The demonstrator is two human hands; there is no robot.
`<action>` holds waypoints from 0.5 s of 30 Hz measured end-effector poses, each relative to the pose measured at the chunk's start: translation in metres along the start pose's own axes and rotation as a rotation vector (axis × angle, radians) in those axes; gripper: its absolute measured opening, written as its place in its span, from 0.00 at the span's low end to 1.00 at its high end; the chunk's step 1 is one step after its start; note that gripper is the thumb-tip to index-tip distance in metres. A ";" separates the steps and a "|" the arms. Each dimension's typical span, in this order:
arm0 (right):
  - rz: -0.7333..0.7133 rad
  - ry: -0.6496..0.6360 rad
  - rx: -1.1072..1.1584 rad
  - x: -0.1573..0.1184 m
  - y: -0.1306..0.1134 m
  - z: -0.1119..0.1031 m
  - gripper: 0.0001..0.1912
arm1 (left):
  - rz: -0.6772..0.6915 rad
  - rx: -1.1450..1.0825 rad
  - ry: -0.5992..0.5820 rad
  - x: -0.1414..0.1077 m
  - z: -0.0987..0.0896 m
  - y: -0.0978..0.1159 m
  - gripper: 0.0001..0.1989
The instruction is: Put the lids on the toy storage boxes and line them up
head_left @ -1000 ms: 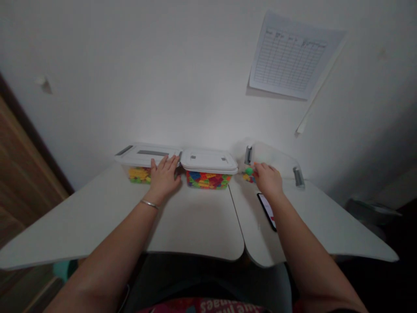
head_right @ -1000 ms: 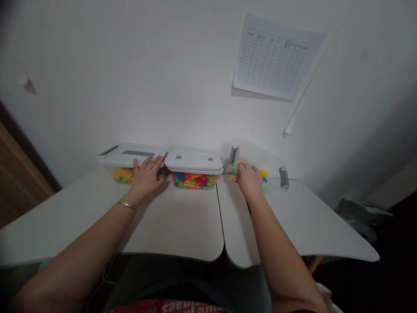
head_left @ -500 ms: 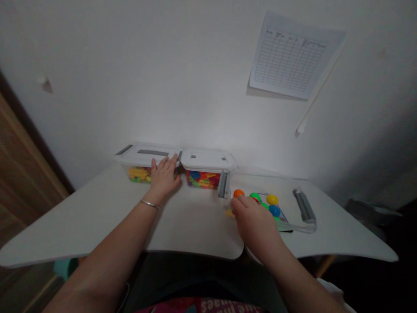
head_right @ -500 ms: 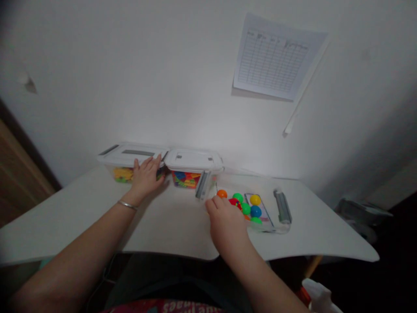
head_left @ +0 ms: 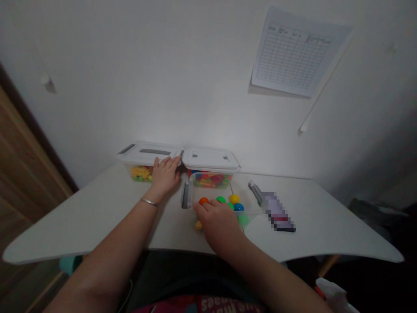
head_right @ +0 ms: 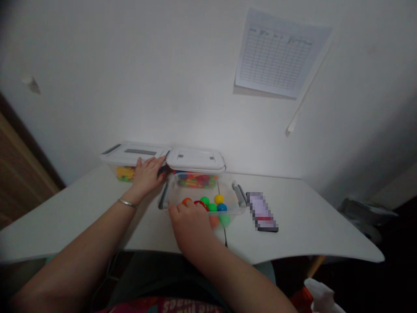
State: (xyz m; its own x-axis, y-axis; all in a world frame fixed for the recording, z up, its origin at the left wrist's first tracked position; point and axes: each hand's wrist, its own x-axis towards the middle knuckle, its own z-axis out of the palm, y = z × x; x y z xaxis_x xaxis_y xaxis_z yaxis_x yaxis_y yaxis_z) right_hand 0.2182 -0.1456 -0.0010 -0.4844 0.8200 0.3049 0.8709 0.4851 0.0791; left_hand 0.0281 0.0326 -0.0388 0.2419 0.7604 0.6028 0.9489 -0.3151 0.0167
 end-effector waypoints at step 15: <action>-0.041 0.385 0.191 -0.002 0.000 0.011 0.15 | -0.065 -0.090 -0.056 0.011 -0.005 -0.003 0.29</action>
State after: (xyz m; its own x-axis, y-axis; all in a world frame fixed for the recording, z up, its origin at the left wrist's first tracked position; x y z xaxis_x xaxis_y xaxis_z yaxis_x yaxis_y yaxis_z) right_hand 0.2180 -0.1436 -0.0122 -0.4201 0.6433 0.6400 0.8033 0.5917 -0.0675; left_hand 0.0264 0.0387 -0.0283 0.1941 0.8103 0.5529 0.9414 -0.3124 0.1273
